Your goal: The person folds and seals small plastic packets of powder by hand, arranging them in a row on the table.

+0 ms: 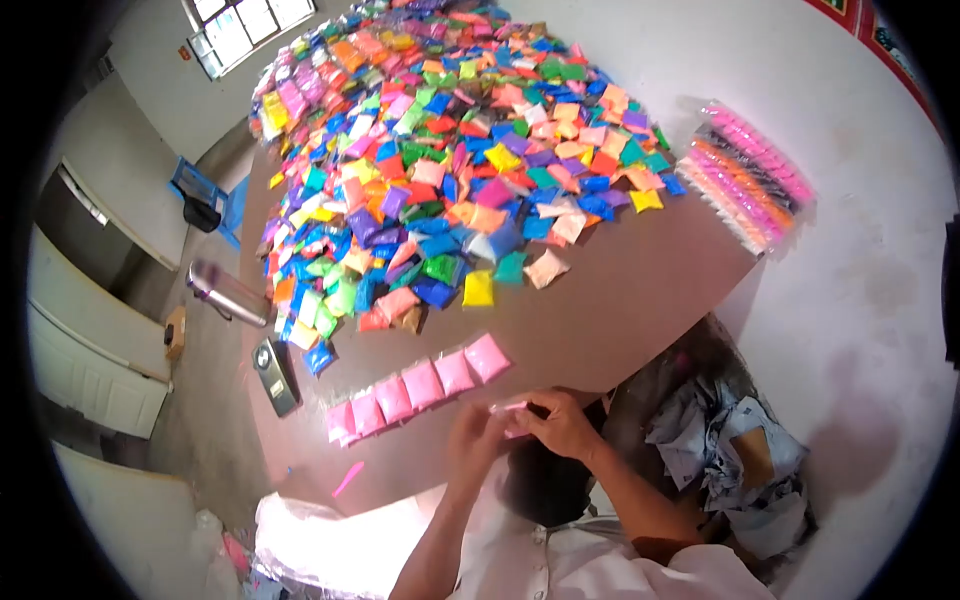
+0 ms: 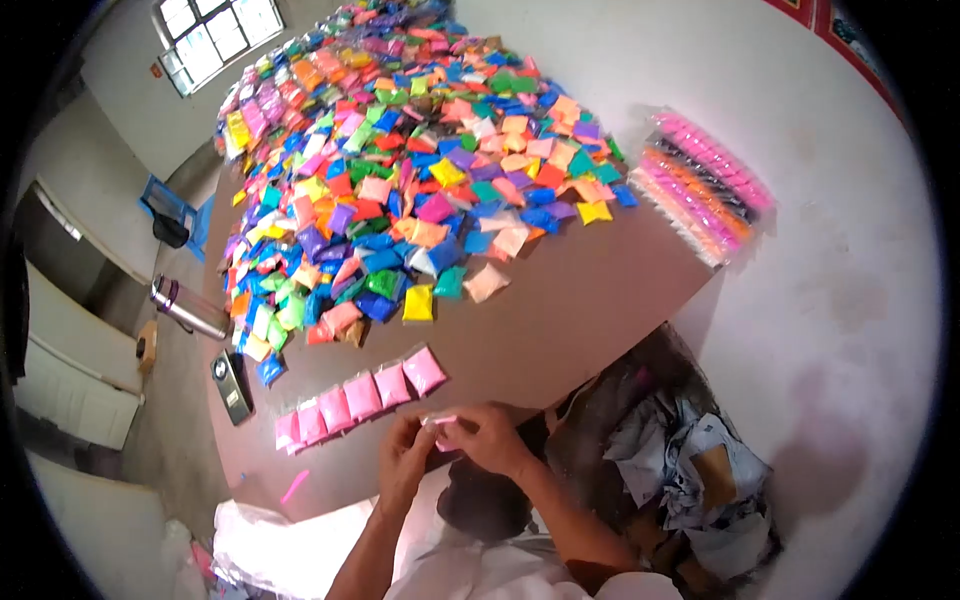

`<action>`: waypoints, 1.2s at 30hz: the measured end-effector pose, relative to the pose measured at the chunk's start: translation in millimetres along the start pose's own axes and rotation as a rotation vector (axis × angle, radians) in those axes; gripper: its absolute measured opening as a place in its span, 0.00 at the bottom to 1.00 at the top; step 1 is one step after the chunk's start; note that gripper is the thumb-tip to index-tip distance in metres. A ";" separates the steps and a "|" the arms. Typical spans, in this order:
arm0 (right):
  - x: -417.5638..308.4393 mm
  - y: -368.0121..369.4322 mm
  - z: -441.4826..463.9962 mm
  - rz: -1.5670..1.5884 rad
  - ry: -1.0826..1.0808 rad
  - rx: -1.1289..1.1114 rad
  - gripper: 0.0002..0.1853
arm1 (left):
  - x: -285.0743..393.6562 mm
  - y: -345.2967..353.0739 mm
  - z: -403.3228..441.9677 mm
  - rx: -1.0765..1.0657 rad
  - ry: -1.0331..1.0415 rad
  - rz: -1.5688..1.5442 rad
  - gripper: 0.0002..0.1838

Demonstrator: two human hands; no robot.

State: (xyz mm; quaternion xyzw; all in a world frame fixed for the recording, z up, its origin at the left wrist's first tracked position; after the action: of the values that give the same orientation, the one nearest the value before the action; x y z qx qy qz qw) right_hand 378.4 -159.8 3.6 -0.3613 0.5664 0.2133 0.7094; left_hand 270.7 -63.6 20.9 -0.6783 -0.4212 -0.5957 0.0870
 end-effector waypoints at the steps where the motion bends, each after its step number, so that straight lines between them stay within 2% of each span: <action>1: -1.8 1.3 -0.9 0.009 -0.027 -0.004 0.12 | -3.8 -5.5 0.4 -0.004 -0.048 0.102 0.09; 6: -9.5 0.3 -1.0 -0.042 0.014 -0.026 0.12 | -14.7 -19.5 10.1 -0.004 0.085 0.237 0.10; 9: -21.9 -3.6 -0.1 -0.128 -0.081 0.039 0.09 | -16.7 -21.7 12.2 0.045 0.075 0.238 0.10; 11: -13.0 -2.4 -1.1 -0.126 -0.115 0.090 0.08 | -17.1 -22.4 12.5 0.035 0.190 0.212 0.09; 12: -9.2 -1.5 -1.7 -0.123 -0.120 0.094 0.08 | -13.4 -18.6 9.7 0.033 0.196 0.217 0.09; 14: -8.9 -5.3 -0.4 -0.116 -0.180 0.150 0.07 | -10.0 -12.7 7.1 0.079 0.068 0.251 0.10; 17: -8.0 -10.2 -2.5 -0.084 -0.119 0.183 0.07 | -2.2 1.3 7.9 0.029 0.148 0.345 0.14; 20: -12.3 -15.1 0.1 -0.085 -0.174 0.239 0.06 | -12.3 -6.2 14.0 -0.044 0.176 0.508 0.16; 23: -19.1 -15.5 4.1 -0.140 -0.195 0.211 0.07 | 13.8 17.1 1.9 0.002 0.150 0.379 0.16; 27: -24.0 -16.2 6.7 -0.178 -0.193 0.126 0.07 | 11.5 19.1 3.0 0.041 0.172 0.276 0.17; 30: -17.1 -16.2 8.3 -0.143 -0.146 0.099 0.08 | 12.2 16.3 3.2 0.024 0.168 0.358 0.16; 34: -5.2 -15.4 8.7 -0.117 -0.112 0.080 0.08 | -0.9 8.0 7.5 -0.033 0.152 0.296 0.14; 36: 3.5 -17.3 7.5 -0.112 -0.094 0.138 0.08 | -19.9 -9.6 19.6 -0.045 0.189 0.663 0.15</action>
State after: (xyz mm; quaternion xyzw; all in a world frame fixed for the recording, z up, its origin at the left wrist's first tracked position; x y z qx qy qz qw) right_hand 396.6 -165.8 5.6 -0.3320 0.5246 0.1506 0.7693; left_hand 279.9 -54.8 -5.8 -0.7217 -0.1548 -0.6045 0.2995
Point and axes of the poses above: each hand's wrist, its own z-axis towards the middle knuckle, its own y-axis out of the palm, x = y × z, the point moved 8 cm from there along z, towards the middle knuckle, and after that the axes turned 8 degrees about -z, right-handed, at the moved point
